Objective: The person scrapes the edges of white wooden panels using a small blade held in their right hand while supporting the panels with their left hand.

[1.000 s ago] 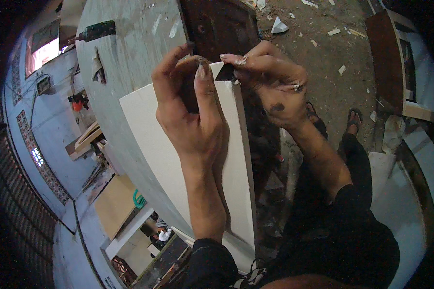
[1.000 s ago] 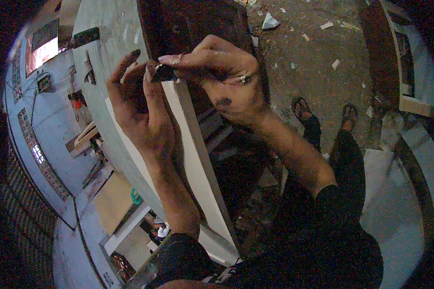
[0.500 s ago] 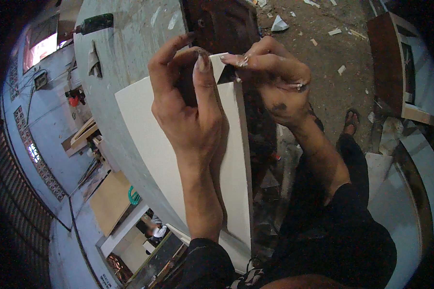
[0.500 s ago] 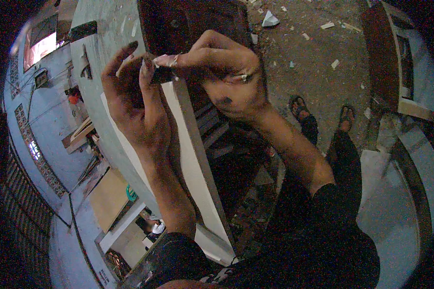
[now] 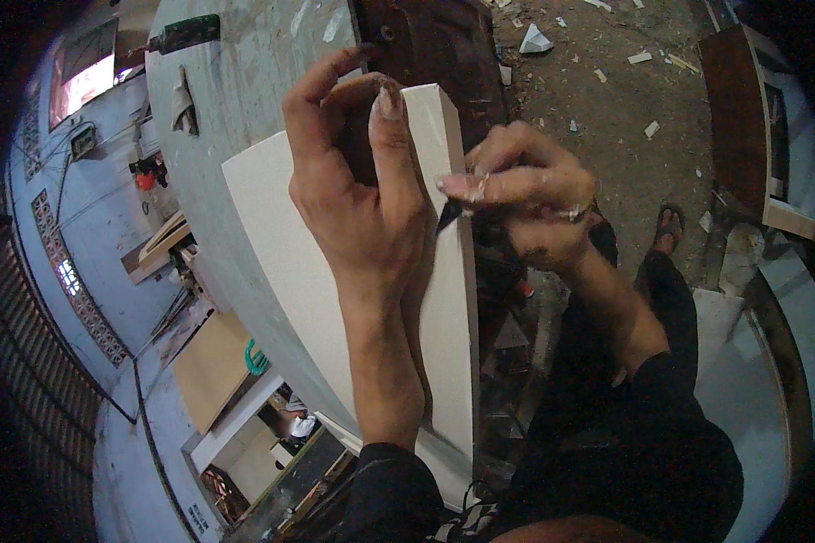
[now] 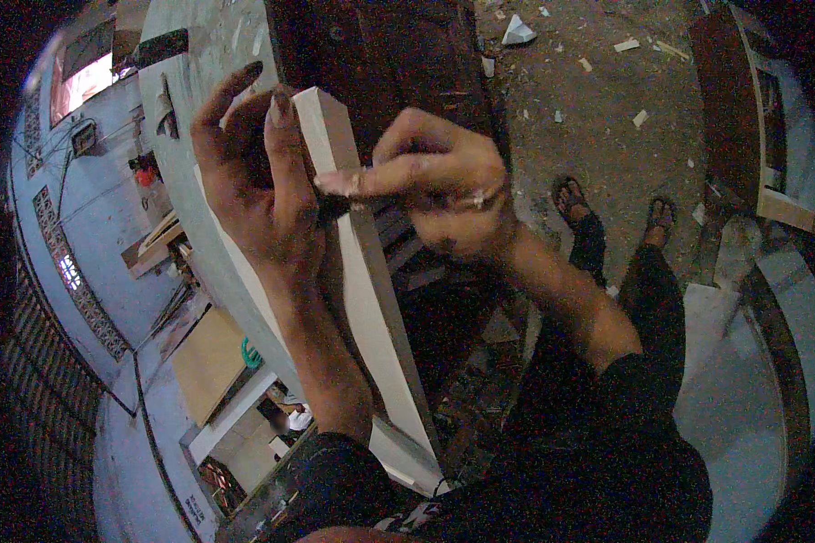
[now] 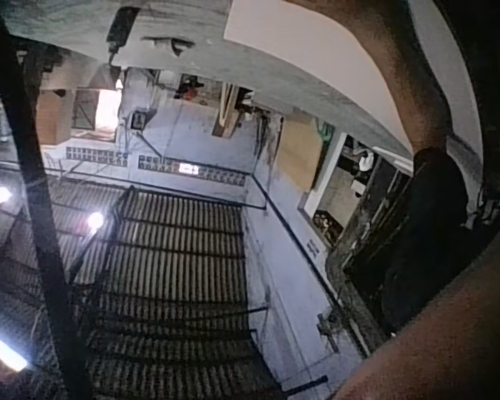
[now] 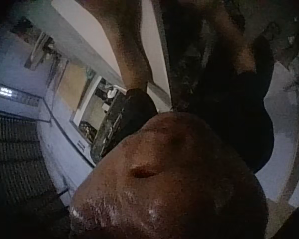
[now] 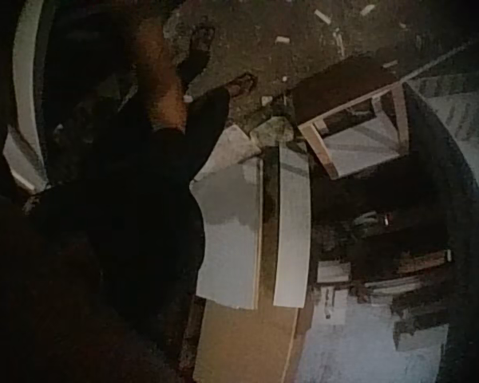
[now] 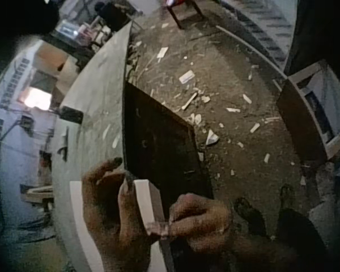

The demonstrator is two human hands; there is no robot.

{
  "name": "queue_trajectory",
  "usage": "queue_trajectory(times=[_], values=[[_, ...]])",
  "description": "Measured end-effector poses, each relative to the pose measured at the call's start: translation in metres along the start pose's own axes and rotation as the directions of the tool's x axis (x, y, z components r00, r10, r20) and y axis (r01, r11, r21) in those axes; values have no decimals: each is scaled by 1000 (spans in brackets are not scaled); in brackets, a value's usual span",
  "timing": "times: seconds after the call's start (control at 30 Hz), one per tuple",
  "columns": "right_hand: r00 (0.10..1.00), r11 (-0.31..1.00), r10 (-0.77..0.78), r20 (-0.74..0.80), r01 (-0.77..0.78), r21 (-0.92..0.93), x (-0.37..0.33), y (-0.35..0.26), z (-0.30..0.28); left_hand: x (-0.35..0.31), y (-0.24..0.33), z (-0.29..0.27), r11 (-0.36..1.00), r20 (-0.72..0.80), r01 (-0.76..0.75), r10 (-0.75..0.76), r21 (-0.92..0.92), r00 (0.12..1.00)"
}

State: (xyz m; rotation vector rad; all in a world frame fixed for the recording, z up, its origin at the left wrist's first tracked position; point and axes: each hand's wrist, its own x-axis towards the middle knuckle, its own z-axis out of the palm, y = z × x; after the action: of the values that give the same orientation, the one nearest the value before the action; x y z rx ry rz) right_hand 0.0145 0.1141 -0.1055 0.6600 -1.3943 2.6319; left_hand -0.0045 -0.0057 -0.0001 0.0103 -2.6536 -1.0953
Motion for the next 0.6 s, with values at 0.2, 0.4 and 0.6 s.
queue_trajectory(times=[0.2, 0.4, 0.6], values=[[999, 1000, -19, 29, 18, 25, -32, -4, 11, 0, 3, 1, 999, 2, 7, -8, 52, 1000], [995, 995, 35, 91, -43, 87, -62, -12, 17, 0, 6, 5, 1000, -24, 20, -20, 1, 1000], [971, 939, 109, -214, -30, 344, -44, 4, 18, 0, -4, -10, 984, 62, -16, 27, -177, 998]])
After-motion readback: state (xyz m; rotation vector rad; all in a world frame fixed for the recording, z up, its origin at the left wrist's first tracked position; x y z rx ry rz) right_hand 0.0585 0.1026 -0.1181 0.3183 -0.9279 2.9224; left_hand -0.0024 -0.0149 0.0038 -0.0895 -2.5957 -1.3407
